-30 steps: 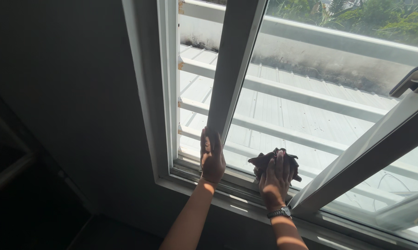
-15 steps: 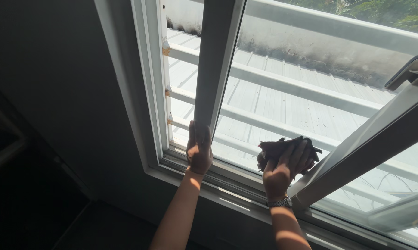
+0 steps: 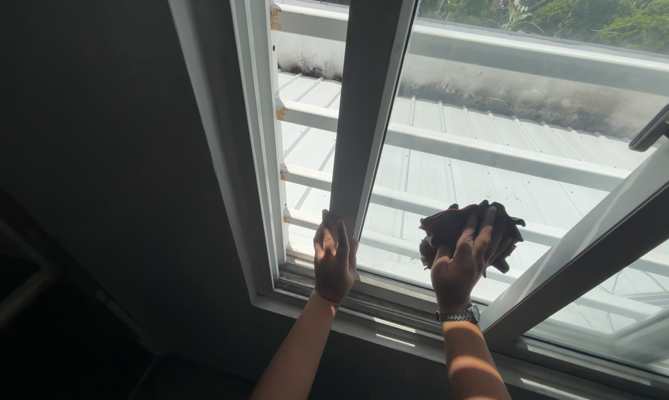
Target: The person wipes the interior surface of a skylight window using a dark cloth. They systematically clean the glass panes and the metal frame, moving from the center to the edges.
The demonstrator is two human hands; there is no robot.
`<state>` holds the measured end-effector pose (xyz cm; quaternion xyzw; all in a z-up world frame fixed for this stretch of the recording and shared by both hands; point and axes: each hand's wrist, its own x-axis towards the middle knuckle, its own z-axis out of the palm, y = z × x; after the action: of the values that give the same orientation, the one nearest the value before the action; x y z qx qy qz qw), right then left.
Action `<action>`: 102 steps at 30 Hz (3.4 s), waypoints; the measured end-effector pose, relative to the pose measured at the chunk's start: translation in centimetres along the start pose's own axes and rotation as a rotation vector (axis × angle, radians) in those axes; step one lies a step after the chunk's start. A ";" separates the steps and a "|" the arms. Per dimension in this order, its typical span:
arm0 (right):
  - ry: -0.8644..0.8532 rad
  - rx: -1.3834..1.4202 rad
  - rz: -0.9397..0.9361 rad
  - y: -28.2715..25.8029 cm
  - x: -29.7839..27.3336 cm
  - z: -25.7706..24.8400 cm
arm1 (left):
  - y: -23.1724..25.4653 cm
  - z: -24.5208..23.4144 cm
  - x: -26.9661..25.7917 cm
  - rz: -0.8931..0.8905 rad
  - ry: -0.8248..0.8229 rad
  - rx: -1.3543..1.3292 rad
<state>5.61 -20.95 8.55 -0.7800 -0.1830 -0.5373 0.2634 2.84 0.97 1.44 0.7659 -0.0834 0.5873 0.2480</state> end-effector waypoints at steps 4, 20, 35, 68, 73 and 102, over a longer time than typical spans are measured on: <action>-0.202 -0.072 -0.095 -3.8 -0.6 0.9 | -0.6 -0.6 0.3 0.032 -0.006 -0.039; -0.097 -0.110 -0.149 -4.6 4.2 -0.2 | -1.6 1.1 3.6 0.055 -0.117 -0.083; 0.046 -0.007 -0.147 -5.1 9.9 -1.2 | -2.0 1.1 6.2 0.203 -0.100 -0.013; 0.072 -0.189 -0.280 -5.6 17.1 -3.0 | -1.6 0.4 10.0 0.265 -0.065 0.032; 0.132 -0.042 -0.263 -5.9 19.2 -3.3 | -1.8 0.5 10.0 0.264 -0.020 0.014; 0.070 -0.085 -0.546 -10.4 17.5 -0.2 | -2.2 0.1 10.1 0.276 -0.012 -0.072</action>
<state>5.77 -12.77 27.21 -0.6931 -0.3547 -0.6222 0.0822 6.81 4.47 10.28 0.7413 -0.2103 0.6079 0.1916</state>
